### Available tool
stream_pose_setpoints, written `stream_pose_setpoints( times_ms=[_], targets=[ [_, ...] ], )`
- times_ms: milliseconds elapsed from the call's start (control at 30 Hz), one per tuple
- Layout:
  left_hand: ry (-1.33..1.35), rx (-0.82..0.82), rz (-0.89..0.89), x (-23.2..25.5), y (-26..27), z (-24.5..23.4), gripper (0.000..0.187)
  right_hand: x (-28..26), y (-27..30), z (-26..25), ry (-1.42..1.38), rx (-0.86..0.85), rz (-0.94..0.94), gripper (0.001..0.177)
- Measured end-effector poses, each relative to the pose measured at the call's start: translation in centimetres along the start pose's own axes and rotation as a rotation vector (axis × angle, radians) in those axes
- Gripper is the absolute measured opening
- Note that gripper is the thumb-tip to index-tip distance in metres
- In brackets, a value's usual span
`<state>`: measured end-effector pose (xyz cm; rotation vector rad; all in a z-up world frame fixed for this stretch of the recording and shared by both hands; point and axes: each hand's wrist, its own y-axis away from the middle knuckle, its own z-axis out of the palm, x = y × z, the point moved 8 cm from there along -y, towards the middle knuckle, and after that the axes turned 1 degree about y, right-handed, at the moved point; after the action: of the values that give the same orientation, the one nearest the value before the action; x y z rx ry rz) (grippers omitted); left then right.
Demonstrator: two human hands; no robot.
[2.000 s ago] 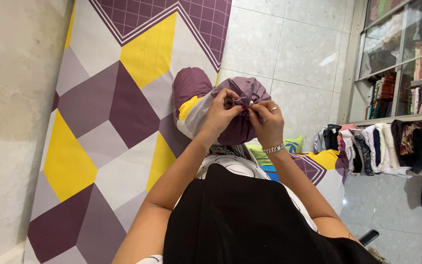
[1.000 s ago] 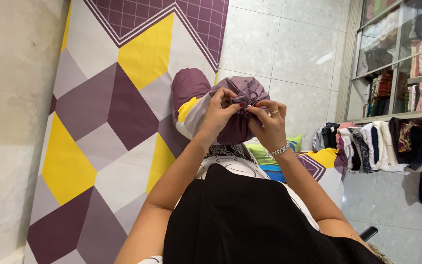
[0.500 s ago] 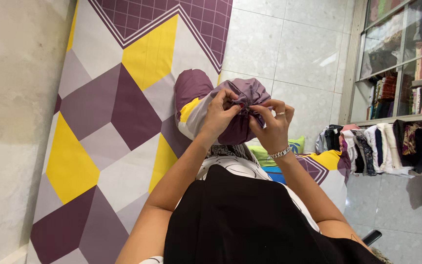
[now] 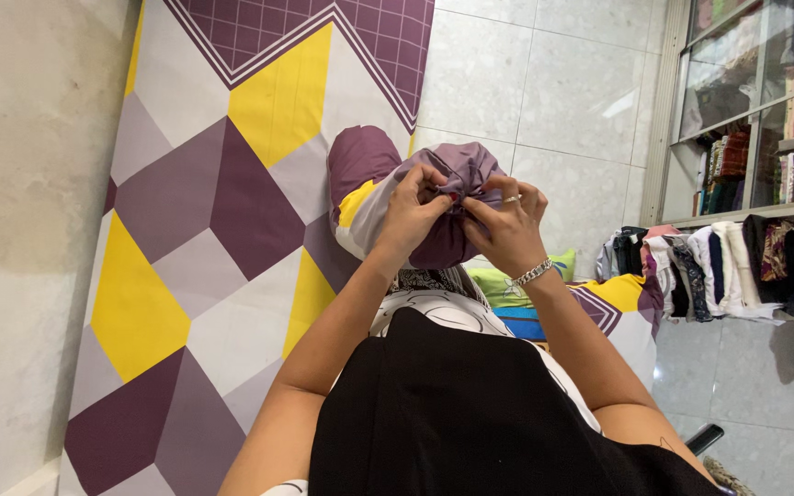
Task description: The person inserts a pillow insert into a purple and yellow pillowcase, ties the drawstring closure, and places it on a mattress. They then insert a second insert into a green pillowcase, tie it, and place it beside the first. Finally, they pick up and reposition a leopard-print pillow.
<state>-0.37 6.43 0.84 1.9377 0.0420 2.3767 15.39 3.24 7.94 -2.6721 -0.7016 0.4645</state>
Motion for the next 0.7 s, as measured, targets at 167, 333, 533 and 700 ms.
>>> stream_pose_setpoints(
  times_ms=[167,333,533,700],
  targets=[
    [0.085,0.002,-0.007,-0.2,-0.3,-0.2,0.021,0.9,0.4,-0.2,-0.154,0.099,0.061,0.033],
    [0.066,-0.009,-0.041,-0.8,0.0,-0.1,0.02,0.8,0.8,0.4,-0.15,0.077,0.095,0.034],
    [0.021,0.019,-0.034,-1.3,-0.5,-0.1,0.021,1.3,0.7,1.7,-0.085,-0.026,0.055,0.037],
    [0.092,0.06,0.024,-1.3,-0.9,-0.3,0.023,1.9,2.2,0.8,-0.313,0.282,0.243,0.074]
  ],
)
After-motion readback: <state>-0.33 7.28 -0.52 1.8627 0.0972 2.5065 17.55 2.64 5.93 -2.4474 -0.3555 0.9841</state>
